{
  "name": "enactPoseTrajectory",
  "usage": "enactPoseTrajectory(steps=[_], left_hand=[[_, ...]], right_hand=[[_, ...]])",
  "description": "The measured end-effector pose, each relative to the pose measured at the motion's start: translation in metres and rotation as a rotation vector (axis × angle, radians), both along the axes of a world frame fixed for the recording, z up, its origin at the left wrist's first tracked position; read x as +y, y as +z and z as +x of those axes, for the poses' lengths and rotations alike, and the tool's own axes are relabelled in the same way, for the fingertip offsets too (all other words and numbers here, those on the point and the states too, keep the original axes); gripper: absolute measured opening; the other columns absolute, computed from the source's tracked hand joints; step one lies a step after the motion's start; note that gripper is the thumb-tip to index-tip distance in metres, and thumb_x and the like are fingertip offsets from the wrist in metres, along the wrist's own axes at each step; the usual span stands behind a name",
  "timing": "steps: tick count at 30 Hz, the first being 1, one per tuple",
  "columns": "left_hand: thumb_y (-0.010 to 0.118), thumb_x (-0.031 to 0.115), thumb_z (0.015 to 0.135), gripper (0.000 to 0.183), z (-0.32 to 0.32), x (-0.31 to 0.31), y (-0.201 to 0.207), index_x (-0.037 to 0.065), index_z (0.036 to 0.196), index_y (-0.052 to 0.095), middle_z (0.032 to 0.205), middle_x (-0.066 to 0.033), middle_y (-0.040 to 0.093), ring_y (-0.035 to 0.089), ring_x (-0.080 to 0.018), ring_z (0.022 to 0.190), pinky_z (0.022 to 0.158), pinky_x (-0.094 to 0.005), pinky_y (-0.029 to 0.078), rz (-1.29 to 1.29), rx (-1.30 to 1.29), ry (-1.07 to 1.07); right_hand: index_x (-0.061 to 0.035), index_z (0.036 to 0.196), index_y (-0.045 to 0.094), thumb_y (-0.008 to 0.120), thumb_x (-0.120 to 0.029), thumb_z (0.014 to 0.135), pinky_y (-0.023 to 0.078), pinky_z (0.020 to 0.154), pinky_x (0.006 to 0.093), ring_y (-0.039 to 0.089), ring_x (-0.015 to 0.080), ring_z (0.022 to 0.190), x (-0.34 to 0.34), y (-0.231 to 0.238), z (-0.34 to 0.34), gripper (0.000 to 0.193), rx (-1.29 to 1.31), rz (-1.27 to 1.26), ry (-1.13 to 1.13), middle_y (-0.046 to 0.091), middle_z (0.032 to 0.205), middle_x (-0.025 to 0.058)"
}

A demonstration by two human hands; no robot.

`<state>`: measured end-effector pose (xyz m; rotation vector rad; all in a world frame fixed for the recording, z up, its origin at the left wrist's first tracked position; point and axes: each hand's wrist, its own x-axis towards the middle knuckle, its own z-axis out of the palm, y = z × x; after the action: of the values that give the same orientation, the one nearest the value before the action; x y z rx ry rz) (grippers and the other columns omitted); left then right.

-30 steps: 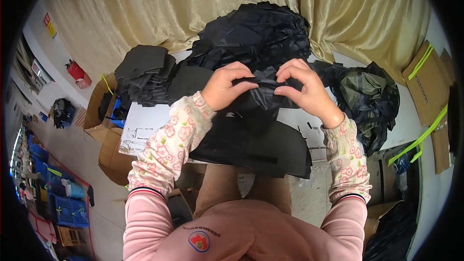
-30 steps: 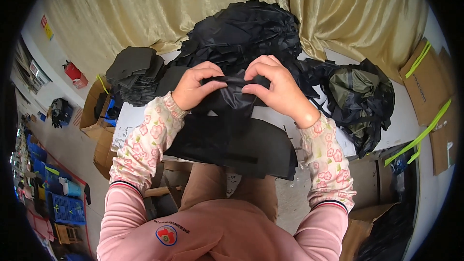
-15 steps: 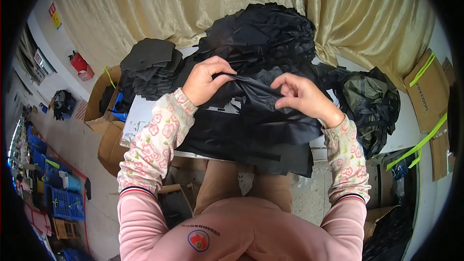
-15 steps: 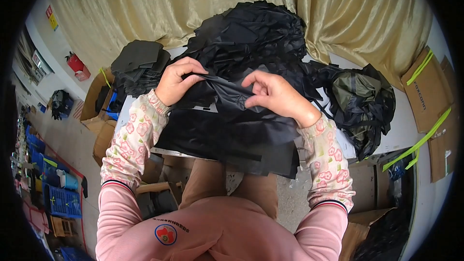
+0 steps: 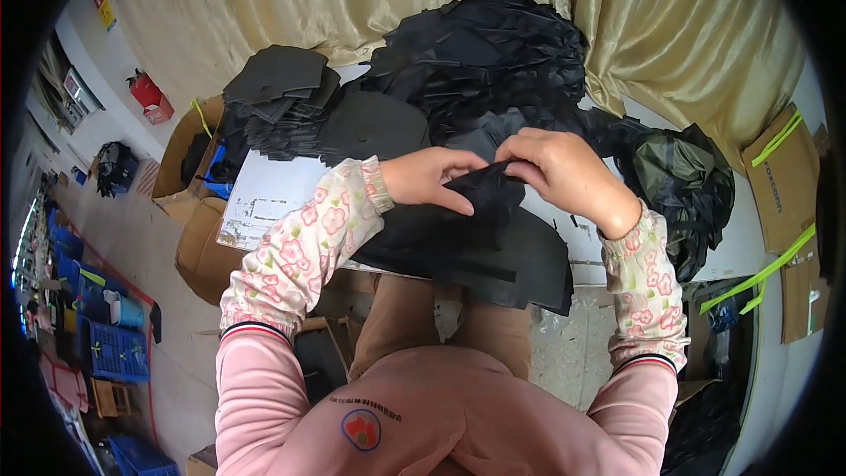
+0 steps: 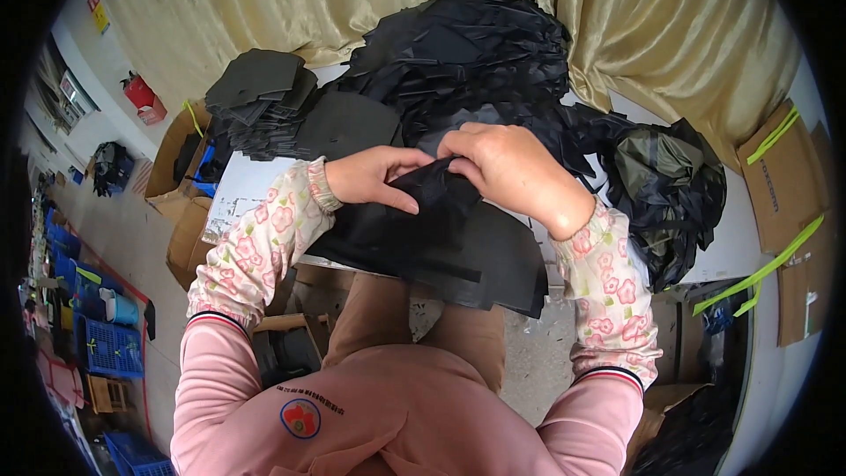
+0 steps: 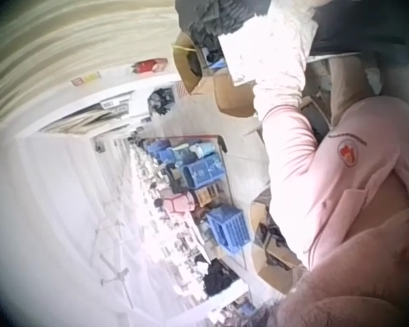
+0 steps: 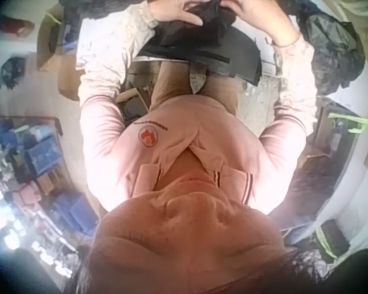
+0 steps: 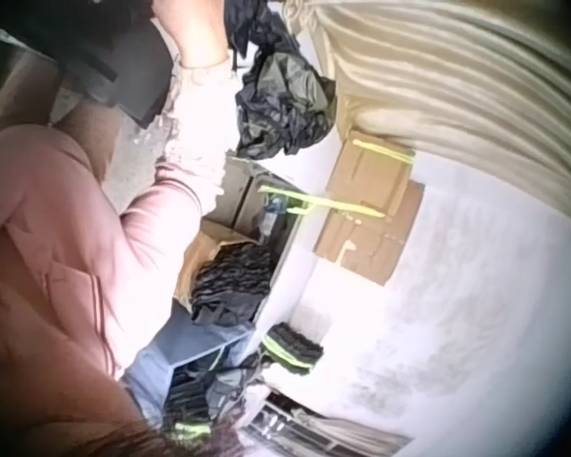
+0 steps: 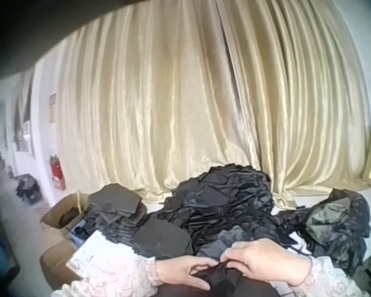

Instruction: Inspecting and sorting black fabric panels for outdoor goods assembly on a factory workbench.

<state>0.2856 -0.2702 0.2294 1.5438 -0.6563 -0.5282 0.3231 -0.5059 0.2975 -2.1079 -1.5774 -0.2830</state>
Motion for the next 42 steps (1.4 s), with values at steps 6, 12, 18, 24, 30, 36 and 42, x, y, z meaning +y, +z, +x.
enactPoseTrajectory(steps=[6, 12, 18, 24, 30, 36, 42], left_hand=[[0.069, 0.002, 0.083, 0.035, 0.0, 0.025, -0.005, -0.004, 0.116, 0.059, 0.106, -0.0017, 0.066, 0.057, -0.0072, 0.097, 0.09, -0.0238, 0.045, 0.219, 0.056, 0.017], [0.071, 0.006, 0.082, 0.034, -0.003, 0.082, -0.018, -0.005, 0.113, 0.061, 0.101, -0.0019, 0.067, 0.057, -0.0065, 0.091, 0.085, -0.0246, 0.047, 0.523, 0.102, -0.036], [0.076, 0.01, 0.07, 0.028, -0.031, 0.155, -0.035, -0.001, 0.094, 0.065, 0.085, -0.0153, 0.067, 0.065, -0.0262, 0.08, 0.071, -0.0339, 0.049, 0.837, -0.347, 0.596], [0.063, -0.004, 0.077, 0.014, -0.084, 0.142, -0.058, 0.001, 0.09, 0.067, 0.087, -0.0129, 0.066, 0.065, -0.028, 0.084, 0.076, -0.0321, 0.05, 0.775, -0.733, 1.043], [0.057, -0.009, 0.075, 0.03, -0.112, 0.138, -0.172, 0.007, 0.098, 0.067, 0.107, -0.0108, 0.065, 0.062, -0.0307, 0.098, 0.089, -0.0365, 0.049, 0.798, -0.712, 1.057], [0.062, -0.002, 0.074, 0.038, -0.12, 0.126, -0.187, 0.01, 0.11, 0.065, 0.128, -0.0149, 0.055, 0.053, -0.0343, 0.116, 0.099, -0.0385, 0.043, 0.755, -0.449, 0.894], [0.07, 0.008, 0.072, 0.038, -0.098, 0.032, -0.083, 0.005, 0.109, 0.063, 0.128, -0.0157, 0.055, 0.055, -0.0344, 0.112, 0.094, -0.0415, 0.044, 0.624, -0.835, 0.602]], right_hand=[[-0.0056, 0.083, 0.062, 0.066, -0.007, 0.076, 0.049, 0.063, 0.0407, 0.062, 0.0323, 0.074, -0.023, 0.005, 0.007, 0.009, -0.183, -0.073, -0.197, 0.06, 0.081, 0.0102], [-0.0046, 0.085, 0.061, 0.064, -0.004, 0.077, 0.048, 0.063, 0.0415, 0.061, 0.0338, 0.074, -0.058, -0.004, 0.021, 0.009, -0.198, -0.006, -0.351, 0.057, 0.08, 0.0118], [-0.0026, 0.088, 0.061, 0.06, 0.008, 0.073, 0.047, 0.066, 0.0365, 0.058, 0.031, 0.077, -0.091, -0.022, 0.01, 0.018, -0.173, 0.054, -0.415, 0.052, 0.08, 0.011], [-0.0076, 0.093, 0.066, 0.059, 0.008, 0.061, 0.049, 0.064, 0.0346, 0.058, 0.0247, 0.076, -0.107, -0.078, -0.05, 0.036, -0.142, -0.035, -0.368, 0.052, 0.08, 0.0062], [-0.0073, 0.098, 0.068, 0.059, 0.0, 0.07, 0.045, 0.067, 0.0328, 0.053, 0.0234, 0.076, -0.11, -0.15, -0.091, 0.03, 0.042, -0.232, -0.341, 0.049, 0.079, 0.0058], [-0.0071, 0.099, 0.068, 0.066, -0.011, 0.076, 0.045, 0.074, 0.0328, 0.055, 0.0238, 0.084, -0.113, -0.154, -0.09, 0.024, 0.267, -0.296, -0.3, 0.055, 0.083, 0.0065], [-0.0015, 0.101, 0.064, 0.066, -0.013, 0.082, 0.047, 0.078, 0.0358, 0.06, 0.0286, 0.09, -0.028, -0.122, -0.055, 0.022, 0.391, 0.241, -0.269, 0.063, 0.094, 0.0117]])
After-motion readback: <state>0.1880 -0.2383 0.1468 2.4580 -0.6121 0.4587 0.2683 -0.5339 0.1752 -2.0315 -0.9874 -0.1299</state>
